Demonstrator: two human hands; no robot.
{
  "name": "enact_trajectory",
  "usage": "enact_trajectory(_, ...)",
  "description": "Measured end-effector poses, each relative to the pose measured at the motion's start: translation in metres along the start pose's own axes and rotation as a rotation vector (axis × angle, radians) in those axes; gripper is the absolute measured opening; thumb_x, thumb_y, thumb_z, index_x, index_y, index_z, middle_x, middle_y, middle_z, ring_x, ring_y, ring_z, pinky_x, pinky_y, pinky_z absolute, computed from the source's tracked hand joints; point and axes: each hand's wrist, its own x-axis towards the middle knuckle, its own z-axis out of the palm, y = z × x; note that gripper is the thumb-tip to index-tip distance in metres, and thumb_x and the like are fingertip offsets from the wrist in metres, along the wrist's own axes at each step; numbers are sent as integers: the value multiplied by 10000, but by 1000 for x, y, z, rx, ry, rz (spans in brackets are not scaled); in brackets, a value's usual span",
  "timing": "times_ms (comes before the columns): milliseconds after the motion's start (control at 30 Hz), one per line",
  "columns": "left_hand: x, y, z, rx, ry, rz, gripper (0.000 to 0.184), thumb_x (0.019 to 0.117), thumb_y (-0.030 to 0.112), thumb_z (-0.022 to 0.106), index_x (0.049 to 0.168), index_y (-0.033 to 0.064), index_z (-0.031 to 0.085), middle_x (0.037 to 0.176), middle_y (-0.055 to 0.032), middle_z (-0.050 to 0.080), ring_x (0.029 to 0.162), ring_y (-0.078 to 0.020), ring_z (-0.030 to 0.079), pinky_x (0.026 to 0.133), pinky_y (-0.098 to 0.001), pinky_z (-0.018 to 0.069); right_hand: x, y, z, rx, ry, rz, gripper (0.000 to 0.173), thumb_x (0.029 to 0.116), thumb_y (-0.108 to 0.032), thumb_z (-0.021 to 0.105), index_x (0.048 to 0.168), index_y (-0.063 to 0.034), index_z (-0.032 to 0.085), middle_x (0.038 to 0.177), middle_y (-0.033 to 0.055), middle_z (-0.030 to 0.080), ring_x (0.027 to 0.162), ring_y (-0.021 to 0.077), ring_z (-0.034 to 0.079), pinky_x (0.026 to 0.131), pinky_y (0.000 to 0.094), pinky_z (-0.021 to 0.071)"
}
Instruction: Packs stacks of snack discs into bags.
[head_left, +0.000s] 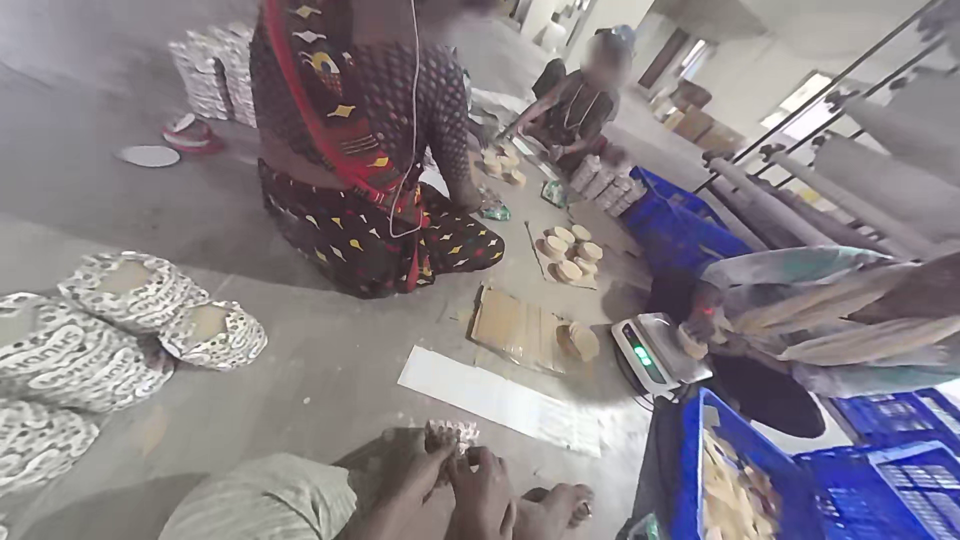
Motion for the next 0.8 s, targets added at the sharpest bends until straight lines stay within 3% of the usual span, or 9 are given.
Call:
enact_trajectory(100, 12, -2, 4, -13, -3, 0, 471, 1001, 267, 682, 1345, -37, 579, 1289, -251, 614, 1171, -348, 615, 997, -513, 503, 6, 13, 2, 204, -46, -42, 359, 875, -315, 802, 1074, -19, 757, 1031, 149, 752, 1037, 340, 691, 945, 546, 516)
enact_trajectory(167, 14, -1, 2, 18, 25, -10, 480, 985, 315, 701, 1296, -40, 617, 1282, -265, 616, 1189, -375, 593, 1003, -549, 476, 20, 32, 12, 534, -145, 22, 346, 912, -225, 779, 1120, 40, 699, 1021, 170, 723, 922, 258, 698, 855, 452, 565)
enact_trajectory(267, 6, 4, 1, 31, 18, -35, 487, 989, 324, 695, 1321, -21, 607, 1301, -258, 614, 1210, -377, 589, 1008, -558, 479, 38, 51, 17, 872, -418, 184, 445, 1009, -169, 655, 1364, 74, 542, 1151, 219, 674, 939, 243, 675, 856, 420, 565)
enact_trajectory(367, 2, 5, 0, 97, 9, -19, 481, 996, 330, 684, 1288, -45, 609, 1236, -260, 630, 1138, -361, 613, 967, -539, 494, 47, 48, 5, 889, -554, 203, 302, 1035, -155, 603, 1247, 61, 612, 989, 120, 675, 805, 147, 646, 763, 333, 564)
enact_trajectory(500, -1, 7, 0, 148, 6, -14, 449, 998, 305, 684, 1240, -67, 613, 1158, -253, 638, 1053, -342, 625, 915, -511, 511, 45, 45, -1, 892, -539, 264, 211, 1023, -132, 622, 1108, 61, 616, 885, 95, 654, 745, 136, 634, 738, 321, 565)
enact_trajectory(533, -1, 8, 1, 155, 8, -19, 441, 998, 303, 685, 1227, -67, 614, 1152, -254, 636, 1047, -345, 622, 907, -516, 508, 43, 44, -1, 896, -522, 277, 218, 1025, -137, 622, 1120, 59, 611, 899, 102, 661, 756, 140, 642, 744, 323, 569)
enact_trajectory(633, -1, 5, 1, 150, 12, -17, 439, 995, 292, 687, 1239, -67, 620, 1194, -268, 633, 1106, -366, 613, 952, -544, 492, 39, 45, -2, 922, -511, 264, 406, 1027, -138, 620, 1374, 55, 538, 1091, 167, 679, 872, 180, 660, 804, 359, 562)
enact_trajectory(800, -3, 3, 2, 133, 8, -4, 453, 992, 273, 693, 1285, -61, 604, 1255, -265, 621, 1173, -366, 595, 996, -545, 478, 39, 46, 1, 969, -537, 271, 333, 1021, -142, 622, 1290, 44, 560, 1061, 154, 662, 895, 199, 654, 821, 387, 561)
